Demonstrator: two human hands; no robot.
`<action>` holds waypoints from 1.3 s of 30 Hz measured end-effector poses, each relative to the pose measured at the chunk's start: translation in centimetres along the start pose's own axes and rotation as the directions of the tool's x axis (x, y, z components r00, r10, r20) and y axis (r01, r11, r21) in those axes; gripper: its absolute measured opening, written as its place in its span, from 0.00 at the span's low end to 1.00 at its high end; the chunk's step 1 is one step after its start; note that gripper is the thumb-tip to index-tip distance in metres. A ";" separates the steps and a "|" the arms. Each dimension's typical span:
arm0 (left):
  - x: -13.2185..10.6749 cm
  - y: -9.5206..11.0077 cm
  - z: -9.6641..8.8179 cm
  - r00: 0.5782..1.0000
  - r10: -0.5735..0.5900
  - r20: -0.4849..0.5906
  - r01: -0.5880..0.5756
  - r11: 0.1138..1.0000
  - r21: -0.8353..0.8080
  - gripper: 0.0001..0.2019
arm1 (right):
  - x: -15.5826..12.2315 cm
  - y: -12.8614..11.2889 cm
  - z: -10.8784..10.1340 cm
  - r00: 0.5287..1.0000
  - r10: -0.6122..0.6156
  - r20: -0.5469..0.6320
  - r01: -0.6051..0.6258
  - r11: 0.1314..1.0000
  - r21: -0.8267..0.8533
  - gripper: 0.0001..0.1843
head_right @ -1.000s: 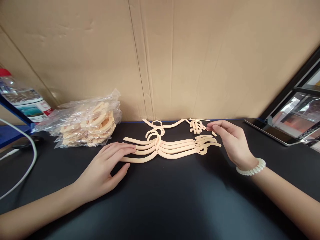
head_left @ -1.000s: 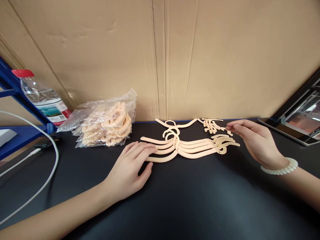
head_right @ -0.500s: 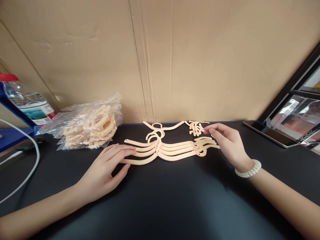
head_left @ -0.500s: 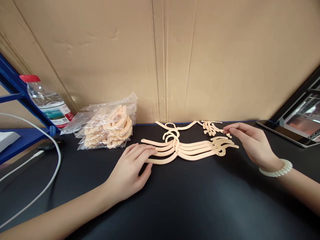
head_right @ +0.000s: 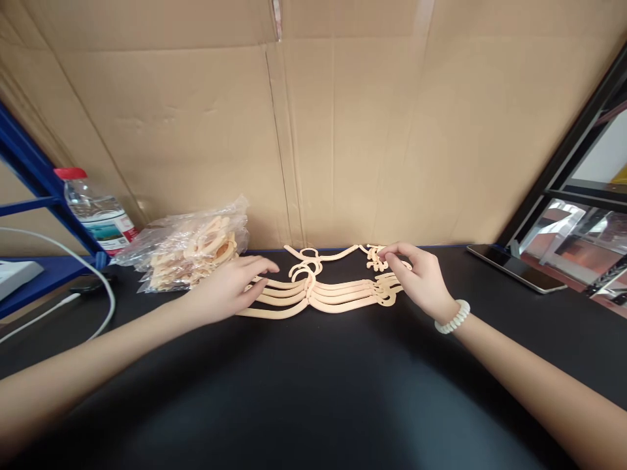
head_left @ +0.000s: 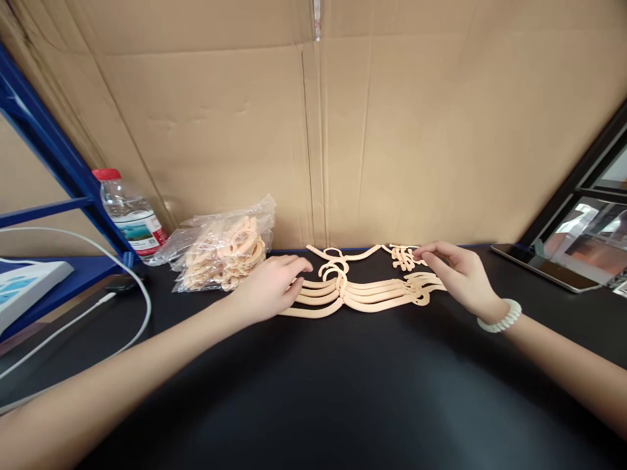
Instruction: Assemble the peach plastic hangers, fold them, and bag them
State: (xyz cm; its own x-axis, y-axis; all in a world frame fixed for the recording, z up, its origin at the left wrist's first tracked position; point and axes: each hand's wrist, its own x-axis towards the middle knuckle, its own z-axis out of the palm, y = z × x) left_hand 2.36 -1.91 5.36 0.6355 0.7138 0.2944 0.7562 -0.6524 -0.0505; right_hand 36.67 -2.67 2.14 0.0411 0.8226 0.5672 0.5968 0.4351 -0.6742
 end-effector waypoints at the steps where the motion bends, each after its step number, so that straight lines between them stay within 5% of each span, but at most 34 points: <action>1: 1.2 -0.1 -0.1 0.999 0.010 0.040 -0.010 1.000 0.014 0.14 | 0.0 0.0 0.0 1.000 -0.010 -0.005 0.010 1.000 -0.010 0.12; 7: 8.3 -1.4 1.0 0.969 0.103 0.223 -0.114 0.993 0.040 0.12 | -0.7 0.6 -0.8 0.998 -0.010 -0.068 0.008 0.999 -0.032 0.12; 12: 10.7 -1.9 2.5 0.948 0.126 0.294 -0.145 0.989 0.044 0.11 | -0.8 -0.2 -1.1 0.990 0.039 -0.132 -0.041 0.999 -0.014 0.11; 26: 10.7 -3.6 5.0 0.965 0.193 0.178 -0.198 0.980 0.007 0.15 | -0.8 -0.7 -1.5 0.964 -0.072 -0.254 0.085 0.996 0.042 0.08; 39: 9.8 -2.2 0.2 0.985 0.157 -0.071 -0.148 0.982 0.120 0.07 | -0.8 -0.9 -1.4 0.950 -0.068 -0.306 0.083 0.996 0.034 0.08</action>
State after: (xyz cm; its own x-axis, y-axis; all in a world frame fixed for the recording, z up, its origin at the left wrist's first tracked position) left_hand 6.93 6.61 8.14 0.7337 0.5827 0.3495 0.6672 -0.7153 -0.2080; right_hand 37.23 -4.23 2.93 0.2431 0.6395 0.7293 0.5707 0.5137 -0.6407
